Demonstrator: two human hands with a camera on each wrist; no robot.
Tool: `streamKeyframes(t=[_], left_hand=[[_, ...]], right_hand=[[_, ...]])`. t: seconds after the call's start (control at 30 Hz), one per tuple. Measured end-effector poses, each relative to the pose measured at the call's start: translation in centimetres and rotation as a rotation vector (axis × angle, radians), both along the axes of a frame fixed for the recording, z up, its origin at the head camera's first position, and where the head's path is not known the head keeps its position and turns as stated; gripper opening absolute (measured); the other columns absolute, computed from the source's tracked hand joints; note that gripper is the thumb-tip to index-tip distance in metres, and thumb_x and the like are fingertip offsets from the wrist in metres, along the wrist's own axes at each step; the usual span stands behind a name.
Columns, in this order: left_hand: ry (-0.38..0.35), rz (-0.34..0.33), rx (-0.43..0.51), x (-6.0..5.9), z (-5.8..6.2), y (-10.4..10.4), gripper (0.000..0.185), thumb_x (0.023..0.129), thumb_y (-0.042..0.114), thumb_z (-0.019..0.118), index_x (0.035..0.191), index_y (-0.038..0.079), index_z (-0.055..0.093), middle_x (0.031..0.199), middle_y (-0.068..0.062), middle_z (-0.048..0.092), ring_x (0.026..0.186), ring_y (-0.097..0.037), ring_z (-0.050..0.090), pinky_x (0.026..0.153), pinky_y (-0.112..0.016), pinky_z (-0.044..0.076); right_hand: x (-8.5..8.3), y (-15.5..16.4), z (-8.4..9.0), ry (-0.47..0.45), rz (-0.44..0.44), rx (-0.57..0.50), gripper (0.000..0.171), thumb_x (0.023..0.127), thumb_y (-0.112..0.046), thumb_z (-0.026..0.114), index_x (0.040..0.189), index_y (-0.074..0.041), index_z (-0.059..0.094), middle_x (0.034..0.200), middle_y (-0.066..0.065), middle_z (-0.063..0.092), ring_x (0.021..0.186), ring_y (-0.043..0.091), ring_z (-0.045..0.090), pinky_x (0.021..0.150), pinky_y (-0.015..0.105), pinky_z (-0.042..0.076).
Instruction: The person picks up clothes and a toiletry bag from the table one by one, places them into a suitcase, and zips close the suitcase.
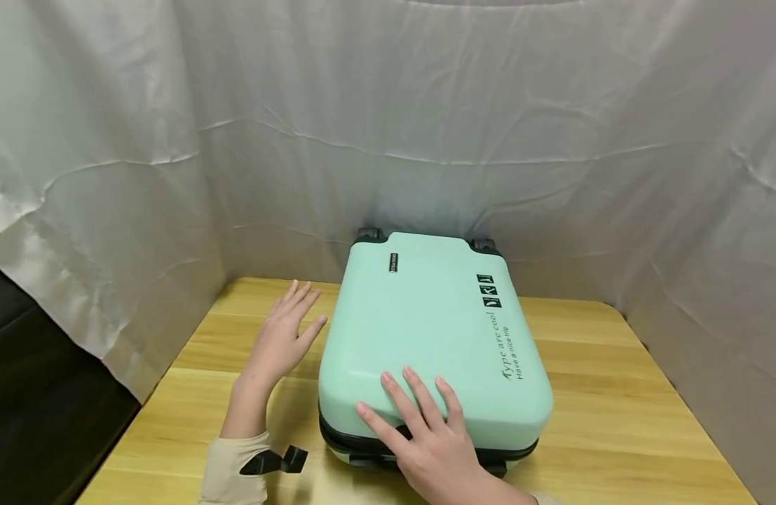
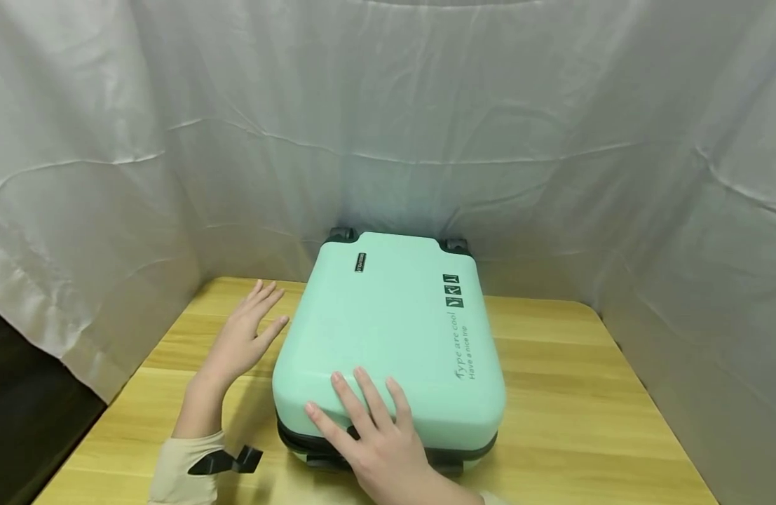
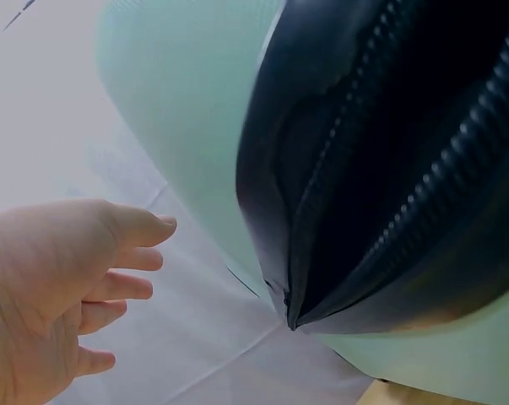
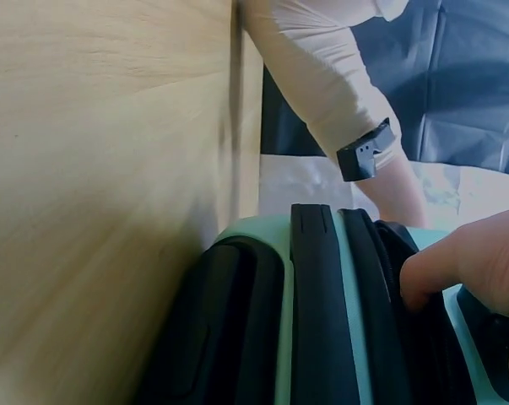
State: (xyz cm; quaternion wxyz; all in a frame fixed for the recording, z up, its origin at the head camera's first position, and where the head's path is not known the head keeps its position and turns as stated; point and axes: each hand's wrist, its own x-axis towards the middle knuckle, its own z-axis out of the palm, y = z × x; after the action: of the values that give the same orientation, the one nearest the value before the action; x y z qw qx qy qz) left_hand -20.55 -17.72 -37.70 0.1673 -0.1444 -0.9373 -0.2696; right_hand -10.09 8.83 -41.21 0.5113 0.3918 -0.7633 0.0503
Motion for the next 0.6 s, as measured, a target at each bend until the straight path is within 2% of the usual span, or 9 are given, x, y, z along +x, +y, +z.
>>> streamKeyframes(t=[0.23,0.47,0.6], left_hand=[[0.061,-0.025,0.012,0.4,0.5,0.7,0.052,0.098,0.030,0.058,0.143,0.006,0.049,0.153,-0.015,0.041,0.148,-0.034,0.026,0.119,-0.057,0.020],[0.157,-0.113,0.016,1.4,1.3,2.0,0.045,0.098,0.024,0.059,0.140,0.010,0.053,0.149,-0.012,0.048,0.146,-0.031,0.033,0.117,-0.058,0.025],[0.235,-0.172,-0.015,2.0,1.5,2.5,0.042,0.096,0.021,0.061,0.136,0.012,0.058,0.145,-0.011,0.053,0.142,-0.032,0.039,0.115,-0.058,0.029]], right_hand=[[0.1,0.5,-0.8,-0.080,-0.009,0.033,0.047,0.102,-0.014,0.029,0.139,-0.028,0.055,0.140,0.014,0.055,0.127,0.038,0.052,0.101,0.060,0.029],[0.2,1.0,-0.7,-0.108,0.020,0.036,0.048,0.101,-0.015,0.029,0.138,-0.028,0.055,0.141,0.014,0.056,0.128,0.037,0.052,0.103,0.058,0.029],[0.3,1.7,-0.3,-0.150,0.051,0.066,0.043,0.102,-0.024,0.034,0.140,-0.025,0.054,0.144,0.013,0.053,0.132,0.036,0.049,0.109,0.056,0.026]])
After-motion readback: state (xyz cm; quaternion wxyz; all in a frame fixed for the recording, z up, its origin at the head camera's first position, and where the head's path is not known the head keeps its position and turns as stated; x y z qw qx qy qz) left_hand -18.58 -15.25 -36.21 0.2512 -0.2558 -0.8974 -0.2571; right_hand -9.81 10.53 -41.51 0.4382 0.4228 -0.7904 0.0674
